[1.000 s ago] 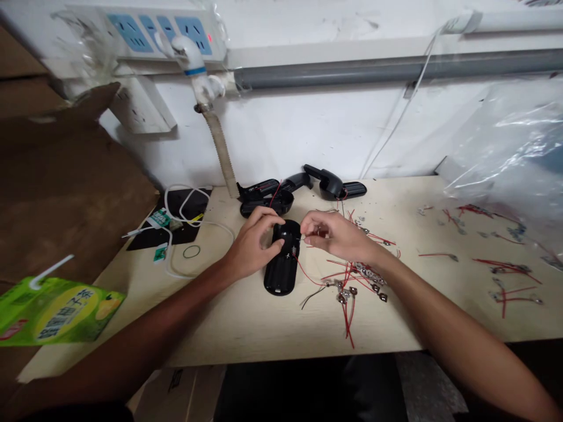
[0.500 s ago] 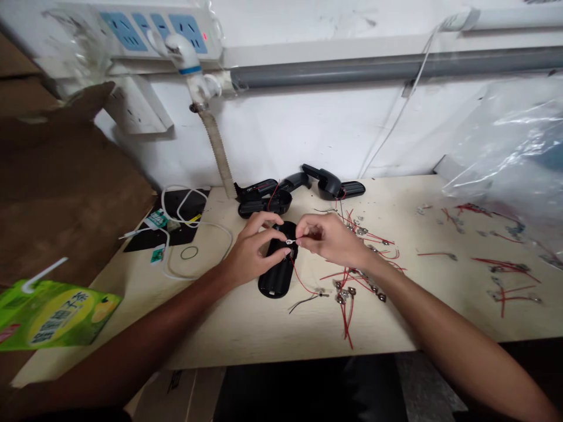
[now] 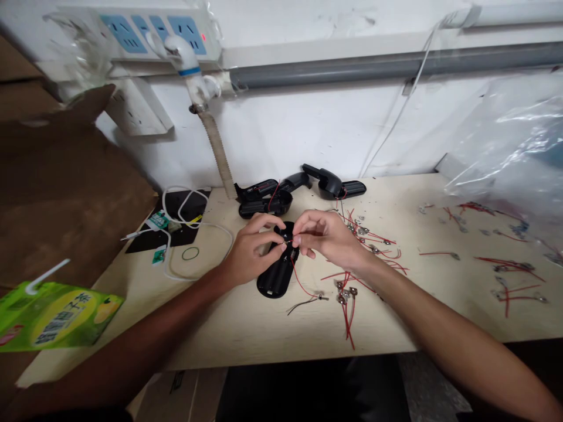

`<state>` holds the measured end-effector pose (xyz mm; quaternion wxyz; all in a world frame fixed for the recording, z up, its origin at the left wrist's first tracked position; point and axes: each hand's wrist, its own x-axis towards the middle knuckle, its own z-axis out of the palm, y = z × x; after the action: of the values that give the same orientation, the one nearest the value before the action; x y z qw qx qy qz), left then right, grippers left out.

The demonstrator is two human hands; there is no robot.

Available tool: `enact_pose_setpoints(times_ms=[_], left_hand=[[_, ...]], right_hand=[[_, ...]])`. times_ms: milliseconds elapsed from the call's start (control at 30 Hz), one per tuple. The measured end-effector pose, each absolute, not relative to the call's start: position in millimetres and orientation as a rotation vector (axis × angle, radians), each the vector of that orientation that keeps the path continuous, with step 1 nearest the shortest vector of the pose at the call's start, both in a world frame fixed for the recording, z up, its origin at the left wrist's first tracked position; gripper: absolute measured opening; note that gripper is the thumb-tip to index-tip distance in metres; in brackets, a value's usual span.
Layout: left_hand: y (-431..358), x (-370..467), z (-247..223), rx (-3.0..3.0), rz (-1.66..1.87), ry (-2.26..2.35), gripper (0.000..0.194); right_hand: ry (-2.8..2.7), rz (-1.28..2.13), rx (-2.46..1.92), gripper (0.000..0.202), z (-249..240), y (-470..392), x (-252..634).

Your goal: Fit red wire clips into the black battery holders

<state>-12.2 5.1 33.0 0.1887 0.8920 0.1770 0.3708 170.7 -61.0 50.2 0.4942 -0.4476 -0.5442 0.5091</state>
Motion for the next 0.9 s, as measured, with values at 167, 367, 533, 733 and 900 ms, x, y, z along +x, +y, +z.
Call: enact_pose_setpoints(times_ms=[167, 367, 533, 733, 900], left_hand=[[5.7, -13.9, 35.0, 2.359, 1.096, 0.464, 0.014], [9.5, -13.1, 32.3, 2.165, 1.066, 0.51, 0.012], [11.9, -12.9, 29.7, 2.218, 1.017, 0.505, 0.011], [13.8, -13.0, 23.1, 2.401, 0.856, 0.444, 0.011], [15.3, -12.7, 22.2, 2.645, 0.684, 0.405, 0.021]], right_hand=[[-1.067, 1.376, -0.989, 0.016, 51.3, -60.6, 168.3], [-0.946, 1.445, -0.907, 0.024, 49.3, -61.0, 163.3], [-1.193, 1.149, -0.996, 0.019, 36.3, -60.5, 156.1], [-1.548, 0.722, -1.242, 0.011, 36.9, -65.4, 158.9], [-1.878, 0.459, -1.202, 0.006, 37.8, -68.9, 159.4]])
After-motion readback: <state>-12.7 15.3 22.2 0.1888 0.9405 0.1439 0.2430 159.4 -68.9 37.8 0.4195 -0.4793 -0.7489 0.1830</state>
